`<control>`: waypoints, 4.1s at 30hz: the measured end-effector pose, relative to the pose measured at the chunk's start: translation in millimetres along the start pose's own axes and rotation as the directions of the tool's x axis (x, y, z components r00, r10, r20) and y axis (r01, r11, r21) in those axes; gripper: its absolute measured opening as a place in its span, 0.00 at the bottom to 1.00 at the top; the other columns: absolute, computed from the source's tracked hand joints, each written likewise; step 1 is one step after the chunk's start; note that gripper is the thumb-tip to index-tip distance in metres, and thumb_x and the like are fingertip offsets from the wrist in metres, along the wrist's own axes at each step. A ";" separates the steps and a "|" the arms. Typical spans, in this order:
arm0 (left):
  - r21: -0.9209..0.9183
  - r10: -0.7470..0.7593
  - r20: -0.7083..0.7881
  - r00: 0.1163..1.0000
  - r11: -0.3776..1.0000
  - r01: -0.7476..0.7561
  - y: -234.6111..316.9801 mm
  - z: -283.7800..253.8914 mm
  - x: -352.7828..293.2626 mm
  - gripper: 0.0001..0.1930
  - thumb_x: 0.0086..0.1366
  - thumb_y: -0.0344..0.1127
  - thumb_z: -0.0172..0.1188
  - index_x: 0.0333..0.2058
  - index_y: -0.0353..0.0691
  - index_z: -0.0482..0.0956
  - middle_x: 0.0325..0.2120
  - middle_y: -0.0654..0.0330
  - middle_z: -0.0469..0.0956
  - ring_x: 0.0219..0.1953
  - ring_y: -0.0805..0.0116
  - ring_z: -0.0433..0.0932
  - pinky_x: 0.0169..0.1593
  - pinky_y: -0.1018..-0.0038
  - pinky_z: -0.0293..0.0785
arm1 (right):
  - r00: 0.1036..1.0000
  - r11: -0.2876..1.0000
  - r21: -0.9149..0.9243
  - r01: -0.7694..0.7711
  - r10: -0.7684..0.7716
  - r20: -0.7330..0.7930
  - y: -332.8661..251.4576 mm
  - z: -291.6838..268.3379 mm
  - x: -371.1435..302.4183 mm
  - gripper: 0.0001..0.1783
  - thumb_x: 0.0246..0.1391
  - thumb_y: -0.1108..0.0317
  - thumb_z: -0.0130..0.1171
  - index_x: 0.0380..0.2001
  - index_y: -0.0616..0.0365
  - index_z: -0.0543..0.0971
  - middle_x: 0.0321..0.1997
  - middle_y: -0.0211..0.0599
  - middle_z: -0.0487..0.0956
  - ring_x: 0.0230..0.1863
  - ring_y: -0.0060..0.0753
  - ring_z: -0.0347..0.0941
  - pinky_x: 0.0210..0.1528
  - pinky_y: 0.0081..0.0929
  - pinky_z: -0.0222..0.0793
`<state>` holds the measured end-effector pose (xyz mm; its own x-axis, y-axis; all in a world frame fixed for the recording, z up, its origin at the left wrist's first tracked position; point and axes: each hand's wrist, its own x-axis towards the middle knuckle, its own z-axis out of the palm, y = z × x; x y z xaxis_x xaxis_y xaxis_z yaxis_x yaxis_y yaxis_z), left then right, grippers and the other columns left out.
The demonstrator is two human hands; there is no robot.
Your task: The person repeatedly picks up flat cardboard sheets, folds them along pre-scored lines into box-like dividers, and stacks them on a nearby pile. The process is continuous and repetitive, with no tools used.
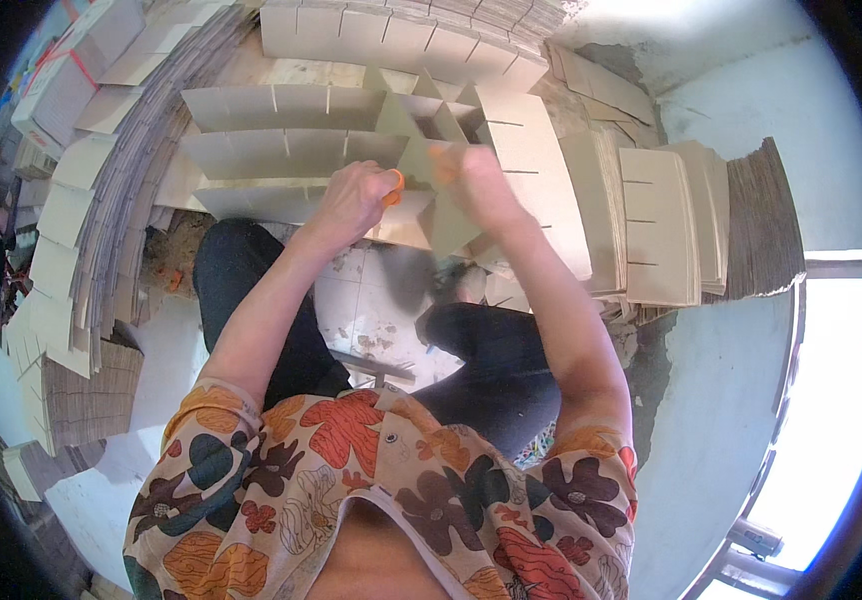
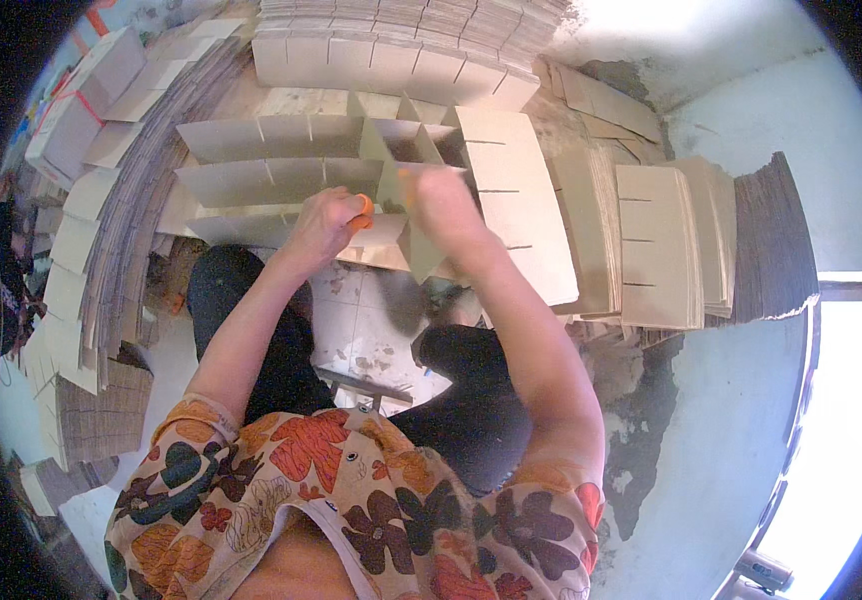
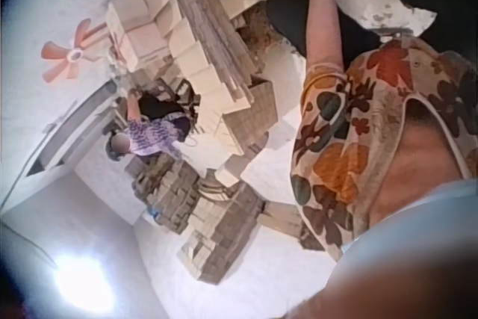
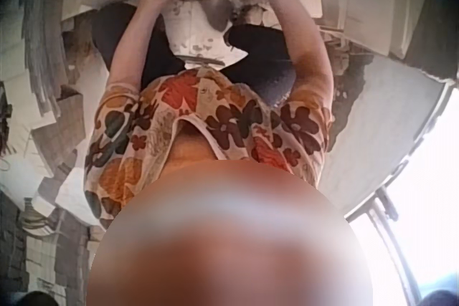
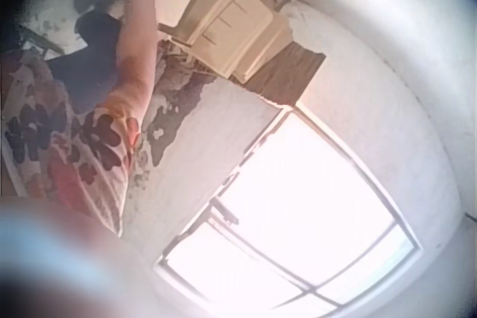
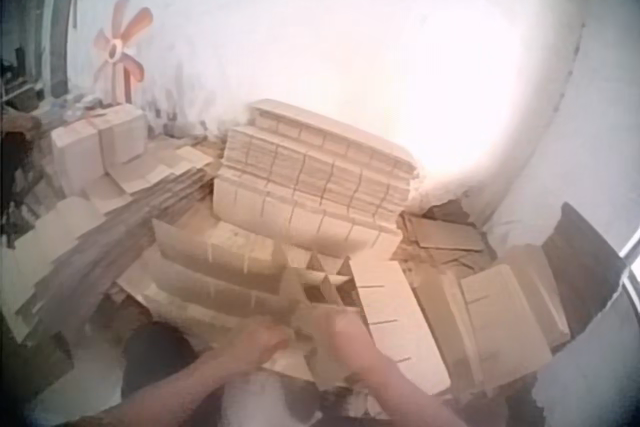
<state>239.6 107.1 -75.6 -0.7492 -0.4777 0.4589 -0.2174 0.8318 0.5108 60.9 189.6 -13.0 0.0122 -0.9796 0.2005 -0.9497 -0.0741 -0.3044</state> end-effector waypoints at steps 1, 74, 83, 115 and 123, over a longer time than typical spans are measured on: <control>-0.002 -0.002 -0.001 1.000 1.000 0.002 -0.4 1.1 -0.2 0.08 0.49 0.31 0.65 0.27 0.40 0.76 0.20 0.54 0.71 0.29 0.53 0.74 0.32 0.59 0.70 | 0.995 0.994 -0.102 0.048 -0.039 0.089 -0.8 7.0 0.0 0.06 0.49 0.75 0.54 0.29 0.60 0.79 0.32 0.49 0.79 0.36 0.51 0.77 0.38 0.39 0.74; 0.062 0.011 -0.058 0.998 0.998 -0.008 -43.0 -40.9 -40.5 0.08 0.50 0.30 0.65 0.29 0.38 0.76 0.24 0.56 0.77 0.28 0.55 0.74 0.35 0.62 0.70 | 0.945 0.961 0.226 -0.160 0.215 -0.248 -53.8 -76.3 2.9 0.24 0.47 0.75 0.65 0.51 0.60 0.76 0.23 0.29 0.77 0.24 0.12 0.67 0.27 0.17 0.67; 0.086 -0.009 -0.043 0.999 0.996 0.013 -37.9 -41.9 -36.6 0.08 0.51 0.31 0.64 0.29 0.38 0.74 0.23 0.56 0.76 0.29 0.54 0.73 0.34 0.61 0.70 | 0.963 0.975 0.195 -0.104 0.148 -0.224 -62.7 -39.1 35.3 0.23 0.46 0.76 0.63 0.49 0.63 0.76 0.17 0.42 0.70 0.19 0.19 0.64 0.24 0.22 0.65; 0.001 -0.041 -0.037 0.998 0.999 0.041 -30.8 -42.8 -28.7 0.08 0.49 0.31 0.66 0.29 0.40 0.78 0.21 0.55 0.72 0.29 0.53 0.73 0.35 0.61 0.69 | 0.943 0.987 -0.144 -0.070 0.018 -0.333 -40.9 1.0 23.0 0.07 0.49 0.69 0.56 0.32 0.58 0.78 0.38 0.43 0.78 0.37 0.46 0.75 0.36 0.38 0.73; 0.035 -0.006 -0.093 0.996 0.999 0.009 -24.1 -52.7 -27.7 0.14 0.48 0.36 0.69 0.31 0.38 0.78 0.24 0.56 0.76 0.30 0.56 0.74 0.38 0.64 0.70 | 0.738 0.734 -0.080 -0.675 0.669 -0.086 108.5 -56.1 -86.6 0.40 0.42 0.51 0.69 0.54 0.64 0.68 0.51 0.52 0.75 0.52 0.51 0.70 0.53 0.46 0.67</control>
<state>298.6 85.3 -62.4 -0.6865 -0.5068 0.5215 -0.2459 0.8366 0.4895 -60.8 276.9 -11.2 -0.6535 -0.7565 0.0245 -0.7302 0.6215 -0.2838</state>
